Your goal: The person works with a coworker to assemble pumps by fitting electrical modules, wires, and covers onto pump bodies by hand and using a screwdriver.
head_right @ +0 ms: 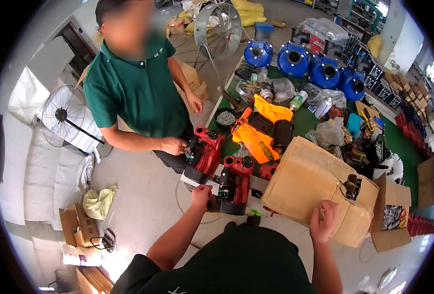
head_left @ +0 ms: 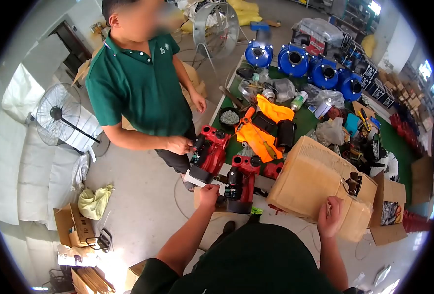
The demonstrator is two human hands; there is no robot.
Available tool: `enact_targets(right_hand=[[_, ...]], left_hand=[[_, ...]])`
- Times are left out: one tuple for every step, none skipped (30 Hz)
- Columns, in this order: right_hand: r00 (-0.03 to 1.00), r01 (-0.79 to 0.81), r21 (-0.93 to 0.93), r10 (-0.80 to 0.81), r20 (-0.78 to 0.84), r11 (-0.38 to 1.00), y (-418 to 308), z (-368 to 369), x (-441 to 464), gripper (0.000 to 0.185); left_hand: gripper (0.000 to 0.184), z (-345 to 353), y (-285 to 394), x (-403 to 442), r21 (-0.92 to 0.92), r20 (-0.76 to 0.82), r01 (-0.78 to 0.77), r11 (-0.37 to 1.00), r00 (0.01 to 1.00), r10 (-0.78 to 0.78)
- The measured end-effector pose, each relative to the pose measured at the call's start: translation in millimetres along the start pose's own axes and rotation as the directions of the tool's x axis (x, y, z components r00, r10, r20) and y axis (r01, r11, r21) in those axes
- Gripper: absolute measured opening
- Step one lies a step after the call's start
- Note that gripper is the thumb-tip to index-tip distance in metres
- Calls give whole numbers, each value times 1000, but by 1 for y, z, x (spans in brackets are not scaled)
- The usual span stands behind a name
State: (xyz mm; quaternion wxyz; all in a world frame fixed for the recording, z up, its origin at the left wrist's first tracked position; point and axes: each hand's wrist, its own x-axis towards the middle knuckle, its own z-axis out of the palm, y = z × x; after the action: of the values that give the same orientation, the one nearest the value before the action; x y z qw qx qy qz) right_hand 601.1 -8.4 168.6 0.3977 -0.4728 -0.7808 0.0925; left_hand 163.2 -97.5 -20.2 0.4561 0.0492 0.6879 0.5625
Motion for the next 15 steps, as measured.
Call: enact_targets(right_hand=[[999,-29,2,29,-13,1000,-1,2,1,30],[998,-59,5,59,-24,998,-2,3,2,29],[995,-90,7,90,-32,996,-3,4,1,29],[994,-101,-8,101,-31,995,-3,4,1,29],[994,-110,-21,110,-29,994,-3,5,1,28],[992,-121,-33,120,-27,992,-3,5,1,28],[993,-117,-46,116,-28,992,-3,6,1,28],[993,-114,-58,112,-28,992,-4,7,1,27],[994,-111,-70,109,-29,991,-4,8,1,27],[994,-112,-90,110,-27,990,-3,8,0,27],[994,-112,-109,110,-25,988,-1,10,0,26],[993,-114,-127,112,-25,985,0,10,-1,26],[994,-109,-133,107,-22,985,-1,11,0,26],[994,-105,-139,103,-19,985,-1,12,1,26],[995,-103,-147,101,-17,984,-3,12,1,25]], left_hand=[[12,-1,-3,0,-62,-21,-7,998,1000,5],[12,-2,-6,0,-123,-43,-12,992,999,7],[12,-5,-10,-1,-184,-66,-16,983,998,4],[17,-10,-15,0,-193,-58,-14,981,998,3],[20,-17,-20,1,-227,-51,14,974,998,-26],[22,-24,-26,1,-260,-44,43,965,997,-56],[25,-29,-28,-1,-292,-37,70,954,996,-84],[31,-34,-32,-3,-261,-37,102,960,993,-115],[29,-36,-36,-7,-165,-36,78,983,996,-85],[28,-37,-40,-13,-68,-33,51,996,998,-53],[26,-39,-45,-17,30,-27,20,999,999,-19],[19,-44,-65,-14,73,23,-80,994,997,79],[20,-44,-74,-19,172,32,-164,971,986,161],[24,-41,-81,-24,269,49,-245,932,969,240],[30,-36,-86,-27,363,75,-320,875,946,315]])
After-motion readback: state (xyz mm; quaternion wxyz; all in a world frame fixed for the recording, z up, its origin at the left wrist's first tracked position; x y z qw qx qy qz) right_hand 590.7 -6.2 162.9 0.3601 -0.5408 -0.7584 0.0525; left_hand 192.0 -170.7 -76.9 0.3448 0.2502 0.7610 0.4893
